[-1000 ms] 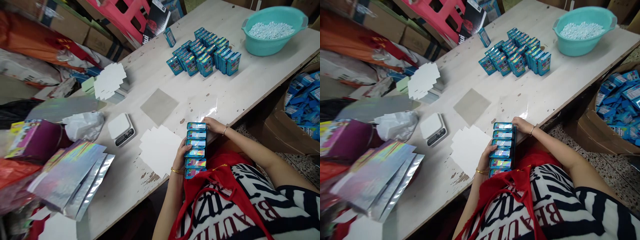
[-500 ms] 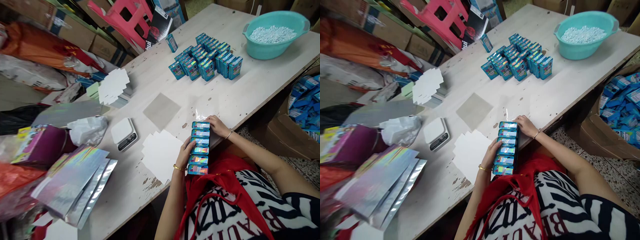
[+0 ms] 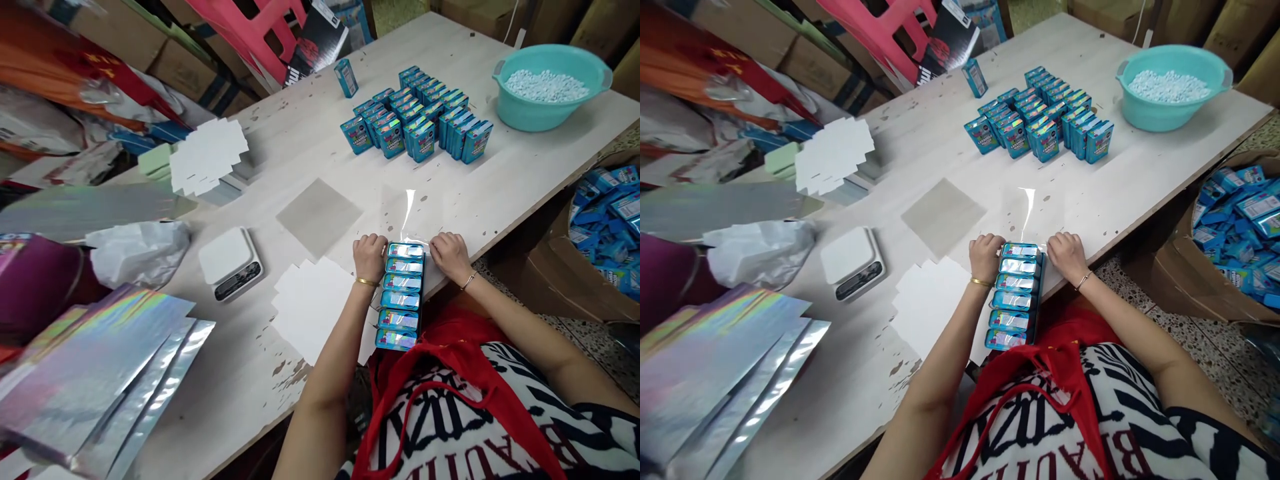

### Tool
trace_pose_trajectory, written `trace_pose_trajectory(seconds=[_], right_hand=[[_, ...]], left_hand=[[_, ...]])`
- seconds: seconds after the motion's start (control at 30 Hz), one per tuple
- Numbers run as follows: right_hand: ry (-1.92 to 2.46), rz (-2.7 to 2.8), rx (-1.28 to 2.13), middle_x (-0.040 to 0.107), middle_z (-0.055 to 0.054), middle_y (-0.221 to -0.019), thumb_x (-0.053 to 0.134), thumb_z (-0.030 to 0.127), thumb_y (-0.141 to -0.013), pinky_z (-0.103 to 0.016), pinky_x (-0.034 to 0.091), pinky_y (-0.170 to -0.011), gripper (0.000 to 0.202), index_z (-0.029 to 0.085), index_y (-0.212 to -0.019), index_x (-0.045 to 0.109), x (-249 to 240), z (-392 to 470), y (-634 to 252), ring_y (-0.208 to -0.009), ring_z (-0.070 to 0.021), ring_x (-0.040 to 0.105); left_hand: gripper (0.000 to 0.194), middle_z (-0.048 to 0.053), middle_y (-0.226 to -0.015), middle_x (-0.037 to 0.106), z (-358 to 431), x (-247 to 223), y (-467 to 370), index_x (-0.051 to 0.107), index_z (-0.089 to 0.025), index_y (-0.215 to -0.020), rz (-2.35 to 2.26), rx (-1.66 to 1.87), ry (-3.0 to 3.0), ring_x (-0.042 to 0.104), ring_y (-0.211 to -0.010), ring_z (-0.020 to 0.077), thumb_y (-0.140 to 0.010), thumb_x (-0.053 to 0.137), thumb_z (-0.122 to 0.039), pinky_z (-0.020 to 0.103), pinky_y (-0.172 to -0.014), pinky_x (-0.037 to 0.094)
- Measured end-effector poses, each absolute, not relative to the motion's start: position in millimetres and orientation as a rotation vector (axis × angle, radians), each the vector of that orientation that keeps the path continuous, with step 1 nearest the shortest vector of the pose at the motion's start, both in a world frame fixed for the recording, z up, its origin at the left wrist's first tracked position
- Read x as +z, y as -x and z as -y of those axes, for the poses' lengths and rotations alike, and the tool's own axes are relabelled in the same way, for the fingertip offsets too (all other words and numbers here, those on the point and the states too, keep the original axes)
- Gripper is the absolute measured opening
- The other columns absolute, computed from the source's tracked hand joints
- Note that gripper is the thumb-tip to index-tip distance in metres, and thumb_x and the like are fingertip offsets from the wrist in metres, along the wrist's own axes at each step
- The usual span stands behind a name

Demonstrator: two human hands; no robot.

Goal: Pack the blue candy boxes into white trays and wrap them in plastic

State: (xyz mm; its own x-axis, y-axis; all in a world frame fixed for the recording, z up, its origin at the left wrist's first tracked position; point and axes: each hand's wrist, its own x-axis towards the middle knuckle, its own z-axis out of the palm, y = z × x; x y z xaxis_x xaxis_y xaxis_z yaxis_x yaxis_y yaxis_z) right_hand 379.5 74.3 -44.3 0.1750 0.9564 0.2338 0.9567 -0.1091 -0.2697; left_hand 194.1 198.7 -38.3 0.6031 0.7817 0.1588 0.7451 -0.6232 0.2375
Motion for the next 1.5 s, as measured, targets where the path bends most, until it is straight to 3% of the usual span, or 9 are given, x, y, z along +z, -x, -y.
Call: trace_pose_trajectory(seconds=[0.23, 0.47, 0.73, 0.93, 1.17, 1.23, 1.33, 1.5], right_hand=[[2.052, 1.78, -0.057, 0.062, -0.01, -0.081, 0.038, 0.027, -0.099, -0.035, 0.029, -0.074, 0.031, 0.018, -0.079, 0.061, -21, -75, -365, -0.081, -0.0232, 0.049], [2.05, 1.721, 0.033, 0.063, -0.004, -0.069, 0.04, 0.029, -0.097, -0.03, 0.027, -0.061, 0.032, 0.019, -0.073, 0.059, -9, -78, -366, -0.064, -0.0161, 0.051], [2.113, 1.723, 0.005, 0.065, -0.004, -0.067, 0.039, 0.022, -0.094, -0.029, 0.024, -0.058, 0.03, 0.018, -0.072, 0.059, 7, -72, -355, -0.06, -0.0147, 0.052], [2.177, 1.804, -0.055, 0.065, -0.006, -0.068, 0.036, 0.021, -0.096, -0.031, 0.024, -0.06, 0.033, 0.017, -0.074, 0.06, 9, -56, -341, -0.06, -0.016, 0.052], [2.473, 1.695, 0.086, 0.071, -0.007, -0.076, 0.045, 0.027, -0.094, -0.03, 0.023, -0.058, 0.021, 0.016, -0.089, 0.063, -9, -48, -336, -0.064, -0.0184, 0.059], [2.589, 1.641, 0.142, 0.072, -0.008, -0.078, 0.046, 0.034, -0.095, -0.03, 0.02, -0.056, 0.025, 0.016, -0.097, 0.062, -12, -51, -338, -0.065, -0.0201, 0.061], [2.664, 1.637, 0.207, 0.073, -0.01, -0.079, 0.041, 0.039, -0.098, -0.03, 0.02, -0.056, 0.032, 0.016, -0.093, 0.063, -15, -53, -338, -0.066, -0.0215, 0.063], [2.596, 1.788, 0.286, 0.074, -0.012, -0.082, 0.038, 0.027, -0.099, -0.03, 0.024, -0.057, 0.031, 0.015, -0.089, 0.065, -15, -44, -332, -0.07, -0.0216, 0.065]], left_hand=[[0.019, 0.0, -0.061, 0.054, -207, -20, -181, 0.048, -0.02, -0.06, -1.127, 0.596, -2.468, 0.05, -0.067, 0.016, -0.077, 0.056, -0.024, 0.032, -0.074, 0.034], [0.022, -0.004, -0.049, 0.043, -226, -4, -187, 0.049, -0.018, -0.052, -1.043, 0.241, -1.921, 0.037, -0.051, 0.0098, -0.07, 0.057, -0.027, 0.026, -0.055, 0.029], [0.03, 0.008, -0.06, 0.057, -202, 20, -183, 0.052, -0.018, -0.054, -1.151, 0.331, -2.697, 0.054, -0.07, 0.0224, -0.083, 0.05, -0.025, 0.036, -0.067, 0.031], [0.034, 0.006, -0.062, 0.057, -194, 7, -165, 0.054, -0.019, -0.059, -1.04, 0.406, -2.737, 0.048, -0.064, 0.019, -0.091, 0.045, -0.028, 0.033, -0.063, 0.03], [0.026, 0.011, -0.084, 0.067, -184, -23, -158, 0.058, -0.019, -0.068, -1.082, 0.386, -2.741, 0.055, -0.077, 0.023, -0.09, 0.048, -0.027, 0.035, -0.069, 0.031], [0.026, 0.012, -0.083, 0.067, -184, -31, -163, 0.058, -0.019, -0.067, -1.164, 0.3, -2.717, 0.057, -0.078, 0.0243, -0.09, 0.048, -0.028, 0.035, -0.066, 0.029], [0.029, 0.012, -0.077, 0.066, -182, -40, -166, 0.058, -0.018, -0.064, -1.203, 0.146, -2.669, 0.058, -0.073, 0.0245, -0.09, 0.047, -0.026, 0.035, -0.063, 0.026], [0.028, 0.01, -0.069, 0.065, -166, -41, -150, 0.055, -0.019, -0.061, -1.075, 0.087, -2.687, 0.058, -0.071, 0.0239, -0.088, 0.047, -0.021, 0.035, -0.063, 0.025]])
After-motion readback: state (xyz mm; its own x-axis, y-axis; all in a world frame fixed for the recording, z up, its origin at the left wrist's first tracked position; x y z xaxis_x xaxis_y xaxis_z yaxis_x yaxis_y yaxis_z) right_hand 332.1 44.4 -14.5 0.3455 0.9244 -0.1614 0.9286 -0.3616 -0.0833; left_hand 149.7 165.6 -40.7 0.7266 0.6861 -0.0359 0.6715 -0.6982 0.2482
